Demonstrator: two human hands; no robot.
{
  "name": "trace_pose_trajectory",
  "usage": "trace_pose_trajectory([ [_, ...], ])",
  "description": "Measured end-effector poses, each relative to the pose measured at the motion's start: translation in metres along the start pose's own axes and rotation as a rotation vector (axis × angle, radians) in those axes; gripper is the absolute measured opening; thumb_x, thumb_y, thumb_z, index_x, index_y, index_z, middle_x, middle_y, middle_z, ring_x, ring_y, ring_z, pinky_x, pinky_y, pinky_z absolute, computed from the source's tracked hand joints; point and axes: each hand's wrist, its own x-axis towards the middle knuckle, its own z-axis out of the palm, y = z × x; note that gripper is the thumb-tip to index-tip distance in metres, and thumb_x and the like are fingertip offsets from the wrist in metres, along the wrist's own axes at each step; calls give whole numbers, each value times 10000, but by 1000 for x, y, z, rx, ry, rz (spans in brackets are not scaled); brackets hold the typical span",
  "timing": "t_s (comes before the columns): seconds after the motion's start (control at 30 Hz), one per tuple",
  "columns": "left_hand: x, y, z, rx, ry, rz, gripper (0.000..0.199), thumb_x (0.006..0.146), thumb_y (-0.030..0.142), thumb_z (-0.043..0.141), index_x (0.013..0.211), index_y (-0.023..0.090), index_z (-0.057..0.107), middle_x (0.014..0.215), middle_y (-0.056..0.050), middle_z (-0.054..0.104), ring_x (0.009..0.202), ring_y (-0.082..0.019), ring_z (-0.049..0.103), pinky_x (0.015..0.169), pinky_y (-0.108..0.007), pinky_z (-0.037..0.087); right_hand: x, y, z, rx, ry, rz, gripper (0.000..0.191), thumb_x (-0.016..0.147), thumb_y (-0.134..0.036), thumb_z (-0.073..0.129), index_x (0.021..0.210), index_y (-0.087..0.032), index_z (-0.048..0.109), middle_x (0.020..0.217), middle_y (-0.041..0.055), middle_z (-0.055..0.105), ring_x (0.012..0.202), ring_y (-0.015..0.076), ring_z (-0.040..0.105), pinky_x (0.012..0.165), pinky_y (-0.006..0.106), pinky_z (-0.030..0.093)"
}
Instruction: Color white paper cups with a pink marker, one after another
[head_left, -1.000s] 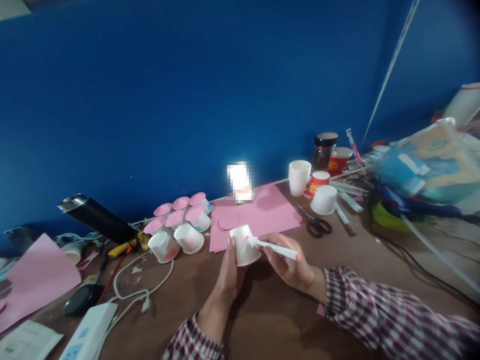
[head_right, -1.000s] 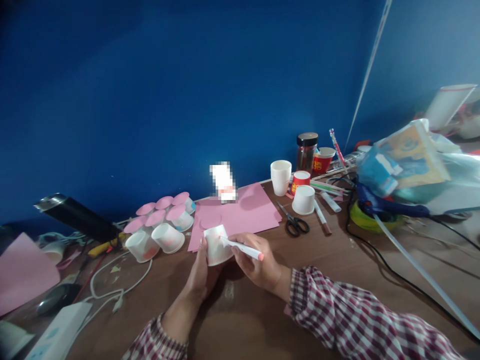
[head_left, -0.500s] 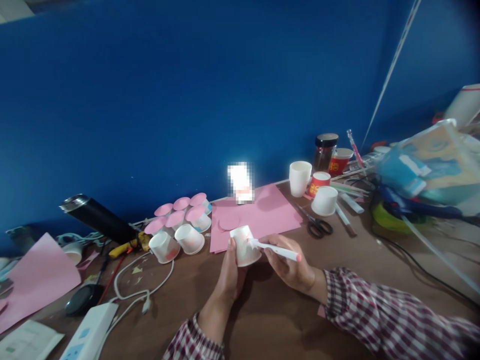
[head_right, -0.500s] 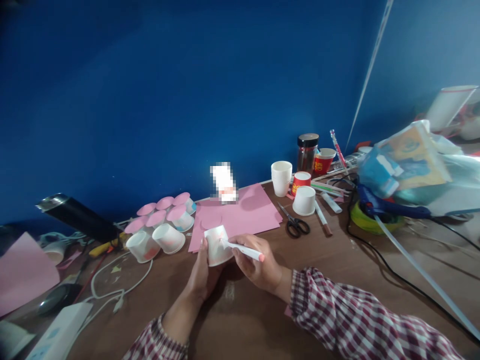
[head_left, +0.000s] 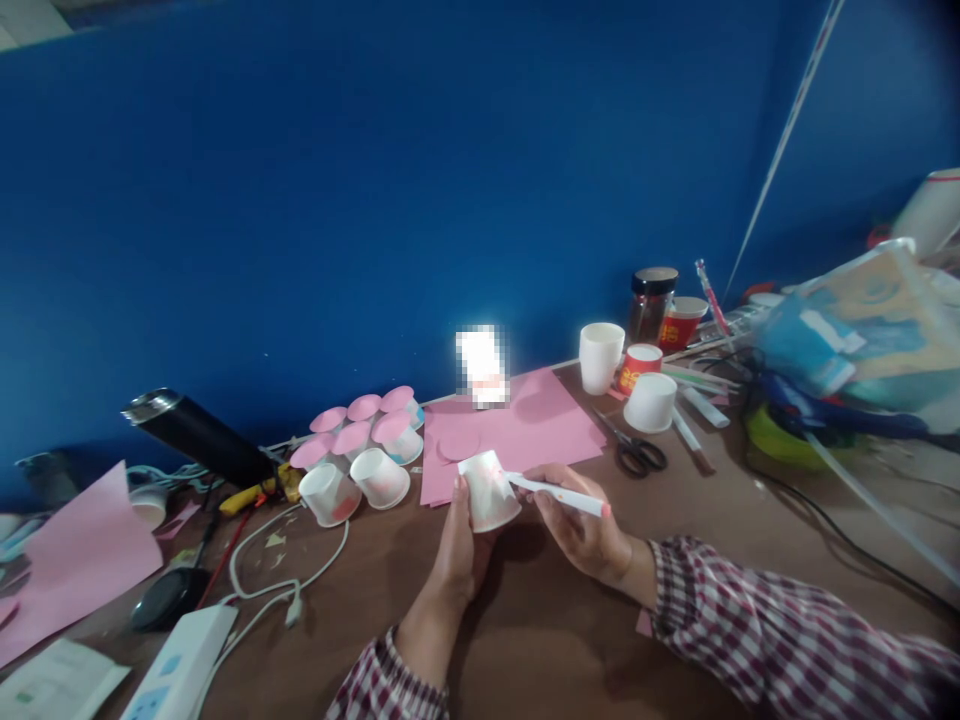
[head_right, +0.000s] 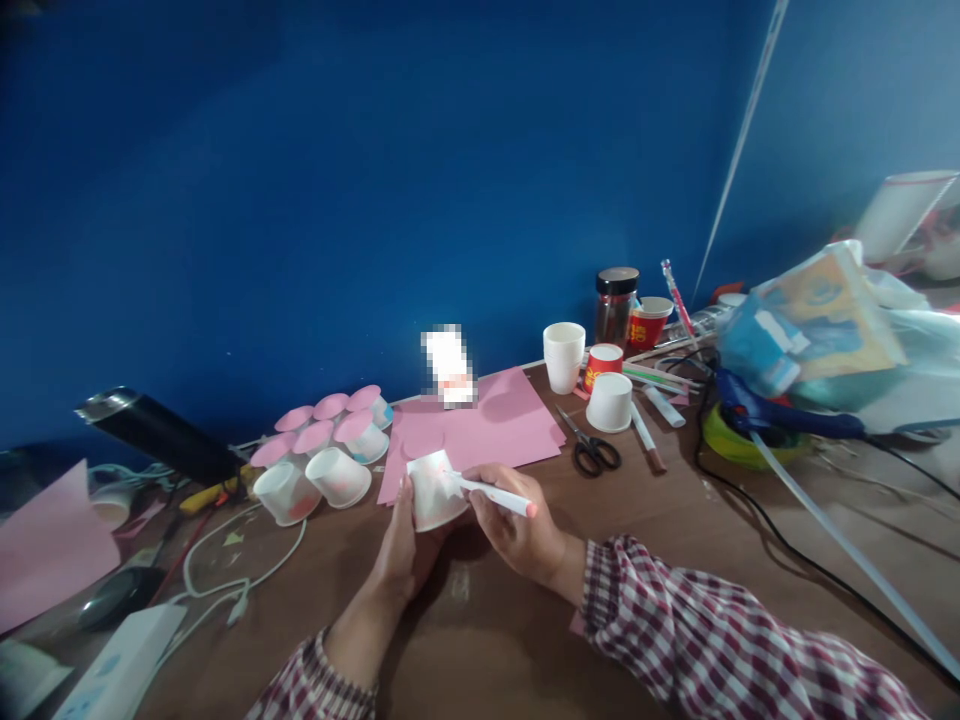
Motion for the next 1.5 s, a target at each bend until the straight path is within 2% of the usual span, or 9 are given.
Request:
trace_pose_trajectory([
  [0.37, 1, 0, 0, -10, 19, -1, 552, 866, 605, 615, 1056, 96, 710, 1008, -124, 756, 935, -262, 695, 989, -421, 492, 1, -1, 0, -51, -34, -107, 148, 960, -167, 501, 1026, -207, 627, 844, 52, 717, 731, 179, 698, 692, 268, 559],
  [0.63, 2, -1, 0, -2, 11, 19, 521, 872, 584, 621, 1083, 115, 706, 1042, -114, 755, 967, -266, 688, 984, -407, 486, 0, -1, 0, -23, -20, -24, 139, 964, -171, 512, 1003, -198, 643, 876, 64, 730, 761, 178, 705, 718, 272, 565],
  [1.13, 1, -3, -1, 36, -16, 13, 542, 880, 608, 591, 1070, 114, 707, 1040, -113, 754, 960, -260, 684, 993, -406, 480, 0, -2, -1, -45, -25, -6, 140, 979, -208, 511, 1027, -188, 641, 894, 80, 738, 780, 183, 714, 722, 279, 578],
  [1.33, 0, -2, 0, 24, 18, 18, 501, 867, 596, 617, 1016, 128, 713, 953, -93, 750, 926, -262, 677, 949, -398, 485, 1, -3, 0, -47, -36, -32, 146, 984, -210, 498, 992, -194, 643, 847, 67, 725, 738, 178, 693, 702, 283, 567],
  [1.5, 1, -1, 0, 5, 33, 17, 484, 873, 573, 625, 1075, 141, 707, 998, -88, 752, 978, -265, 678, 976, -397, 481, 0, -1, 1, -42, -18, -46, 149, 988, -210, 494, 1009, -190, 640, 852, 66, 722, 746, 177, 693, 702, 278, 564],
])
